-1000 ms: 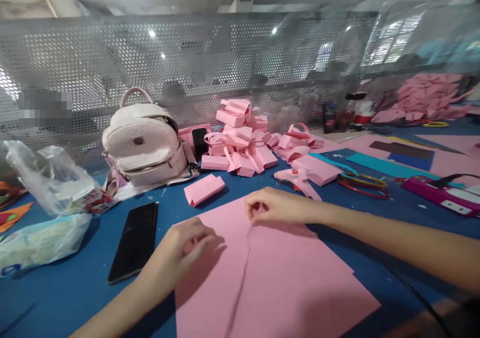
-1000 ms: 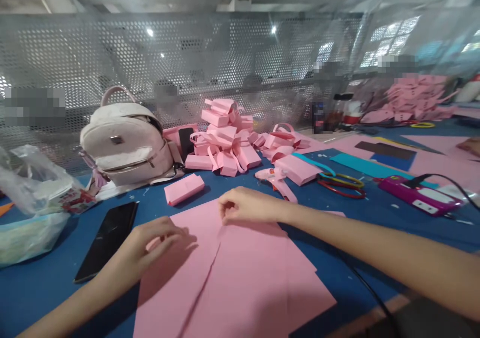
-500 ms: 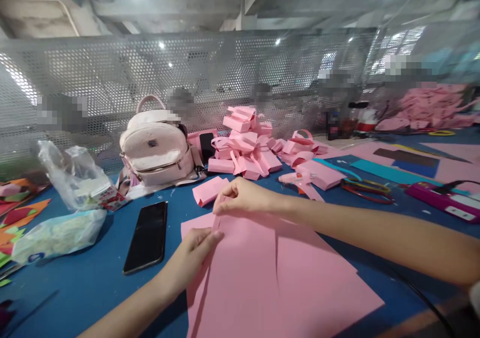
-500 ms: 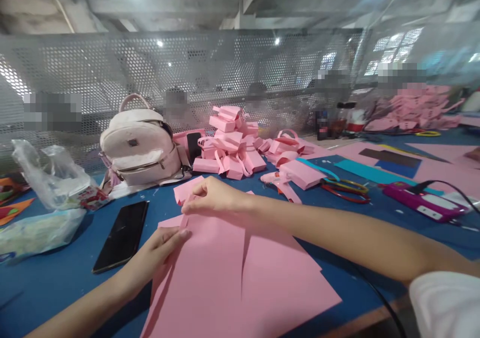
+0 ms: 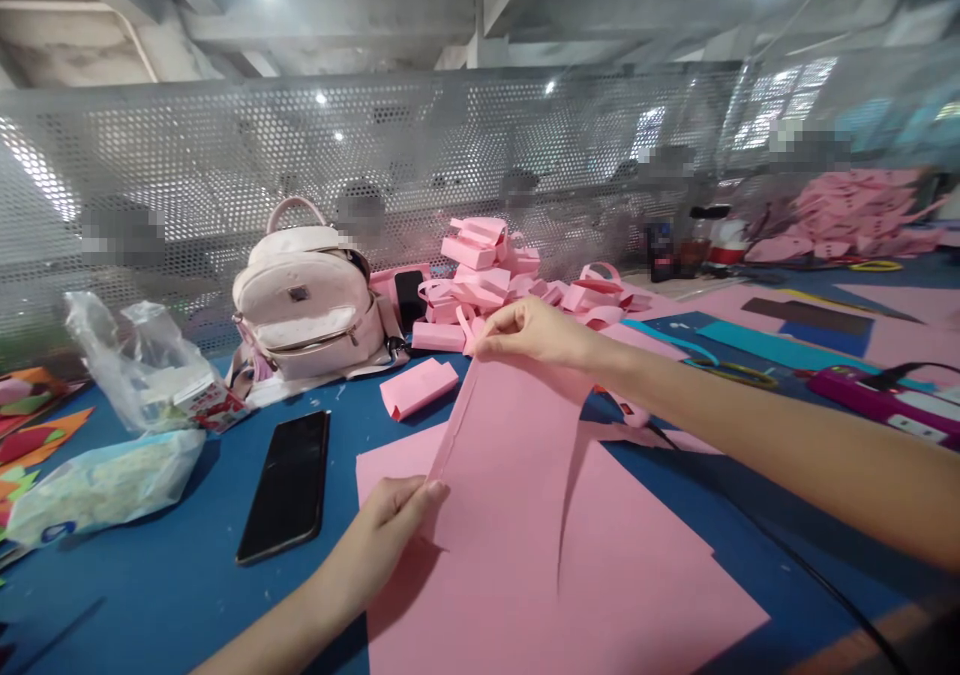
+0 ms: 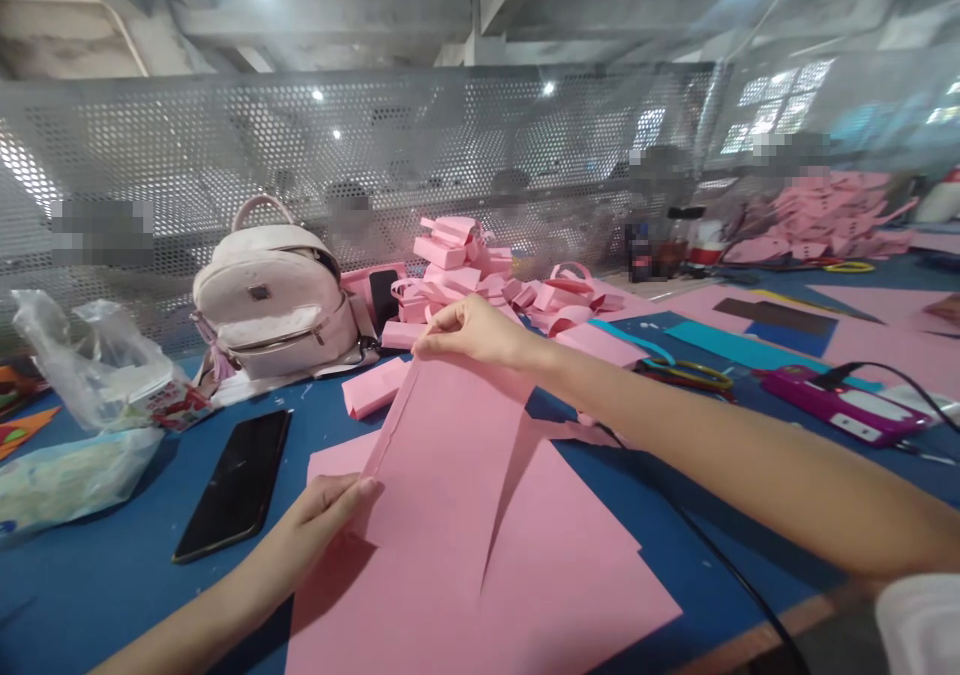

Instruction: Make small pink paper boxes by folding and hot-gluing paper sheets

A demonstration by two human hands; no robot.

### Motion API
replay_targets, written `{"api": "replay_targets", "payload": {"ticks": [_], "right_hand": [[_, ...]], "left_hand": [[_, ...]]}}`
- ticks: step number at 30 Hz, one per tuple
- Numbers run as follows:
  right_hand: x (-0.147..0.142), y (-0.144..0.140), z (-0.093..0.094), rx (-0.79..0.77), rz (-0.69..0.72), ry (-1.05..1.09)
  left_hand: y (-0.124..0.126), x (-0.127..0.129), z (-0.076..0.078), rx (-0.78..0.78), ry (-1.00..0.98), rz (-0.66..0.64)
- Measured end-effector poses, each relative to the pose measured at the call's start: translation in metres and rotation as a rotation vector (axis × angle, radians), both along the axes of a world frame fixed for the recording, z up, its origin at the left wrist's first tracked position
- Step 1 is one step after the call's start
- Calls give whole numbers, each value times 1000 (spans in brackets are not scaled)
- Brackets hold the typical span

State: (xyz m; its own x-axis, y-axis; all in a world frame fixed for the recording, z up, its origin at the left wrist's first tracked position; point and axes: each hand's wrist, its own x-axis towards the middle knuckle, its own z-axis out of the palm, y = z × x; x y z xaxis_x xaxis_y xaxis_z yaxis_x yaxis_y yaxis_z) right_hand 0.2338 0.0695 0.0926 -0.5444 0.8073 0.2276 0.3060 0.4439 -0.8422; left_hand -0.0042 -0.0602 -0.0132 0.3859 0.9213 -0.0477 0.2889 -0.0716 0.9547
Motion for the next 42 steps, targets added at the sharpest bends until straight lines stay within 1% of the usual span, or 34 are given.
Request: {"api": "replay_targets", "payload": {"ticks": [5, 9, 13, 16, 19, 20, 22, 23, 24, 25, 27, 29, 32, 35, 38, 42], "right_hand": [[11, 0, -2, 18, -57, -12], [16, 2, -9, 82, -120, -52], [27, 9, -14, 134, -139, -107], [33, 8, -12, 213, -158, -174], [30, -5, -8, 356, -180, -255], [26, -12, -8, 404, -168, -281], [13, -28, -10, 467, -83, -336], [5, -37, -13, 481, 1, -374], [-4, -44, -16, 514, 120, -436], [-13, -51, -19, 521, 198, -469], [-30, -59, -26, 472, 272, -484], [-42, -62, -30, 390, 302, -470], [-45, -56, -31, 267, 328, -431], [-34, -46, -25, 201, 328, -420], [-16, -35, -16, 156, 306, -438], [8, -21, -7, 54, 303, -457]], "left_hand": [[3, -1, 2, 12, 5, 23], [3, 1, 2, -68, -98, 75], [5, 1, 6, -114, -149, 60], [9, -1, 6, -94, -114, 75], [12, -1, 3, -68, -91, 92], [12, 0, 2, -62, -86, 89], [11, 1, 2, -59, -76, 76], [9, 1, 3, -59, -68, 67], [7, 2, 3, -54, -52, 53], [5, 2, 4, -41, -26, 38], [1, 2, 5, -7, 33, 8], [-2, 2, 5, 7, 73, -12], [-3, 1, 5, -20, 76, -22], [-1, -1, 5, -52, 61, -37], [1, -1, 6, -72, 37, -63], [2, -2, 7, -98, 36, -75]]}}
